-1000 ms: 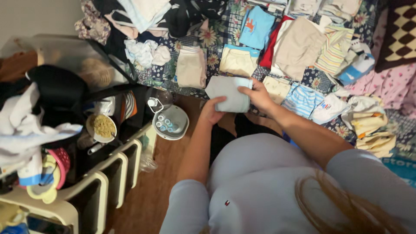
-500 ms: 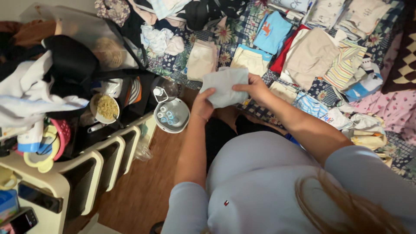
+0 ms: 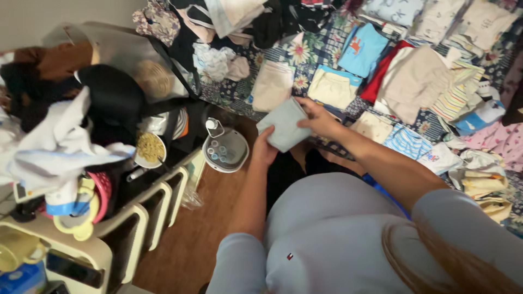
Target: The person folds various items of baby clothing by hand on a bed and organizes them into stacks.
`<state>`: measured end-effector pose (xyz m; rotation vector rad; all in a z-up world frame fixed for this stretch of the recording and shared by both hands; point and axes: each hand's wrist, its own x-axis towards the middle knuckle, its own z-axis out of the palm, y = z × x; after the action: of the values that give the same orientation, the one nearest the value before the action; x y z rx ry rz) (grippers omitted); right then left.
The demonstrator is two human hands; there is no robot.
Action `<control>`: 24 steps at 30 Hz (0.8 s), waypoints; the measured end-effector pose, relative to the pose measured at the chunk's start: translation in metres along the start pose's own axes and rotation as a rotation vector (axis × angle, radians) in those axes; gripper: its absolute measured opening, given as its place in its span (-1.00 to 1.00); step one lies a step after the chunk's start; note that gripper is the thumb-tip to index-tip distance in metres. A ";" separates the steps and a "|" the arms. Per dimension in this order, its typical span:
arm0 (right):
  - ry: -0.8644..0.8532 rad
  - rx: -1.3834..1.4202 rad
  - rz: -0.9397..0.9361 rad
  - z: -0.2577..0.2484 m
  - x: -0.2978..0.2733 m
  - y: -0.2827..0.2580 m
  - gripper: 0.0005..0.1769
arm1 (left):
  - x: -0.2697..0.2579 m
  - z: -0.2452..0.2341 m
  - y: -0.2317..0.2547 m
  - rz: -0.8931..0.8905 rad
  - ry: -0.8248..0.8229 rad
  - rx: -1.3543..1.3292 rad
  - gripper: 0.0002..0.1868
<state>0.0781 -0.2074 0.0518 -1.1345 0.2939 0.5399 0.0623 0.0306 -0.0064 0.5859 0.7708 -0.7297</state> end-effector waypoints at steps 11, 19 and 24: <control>0.095 -1.150 -0.036 0.005 0.149 -0.036 -0.33 | 0.075 -0.048 0.054 -0.251 0.283 0.811 -0.35; 0.107 -0.862 -0.177 -0.004 0.157 -0.034 -0.44 | 0.075 -0.015 0.093 -0.061 0.368 0.783 0.01; 0.334 -1.129 -0.181 0.024 0.141 -0.038 -0.39 | 0.090 -0.010 0.087 -0.300 0.335 0.464 -0.13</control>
<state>0.2151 -0.1616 0.0223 -2.3330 0.1536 0.3311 0.1694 0.0581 -0.0649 1.0444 1.0196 -1.1182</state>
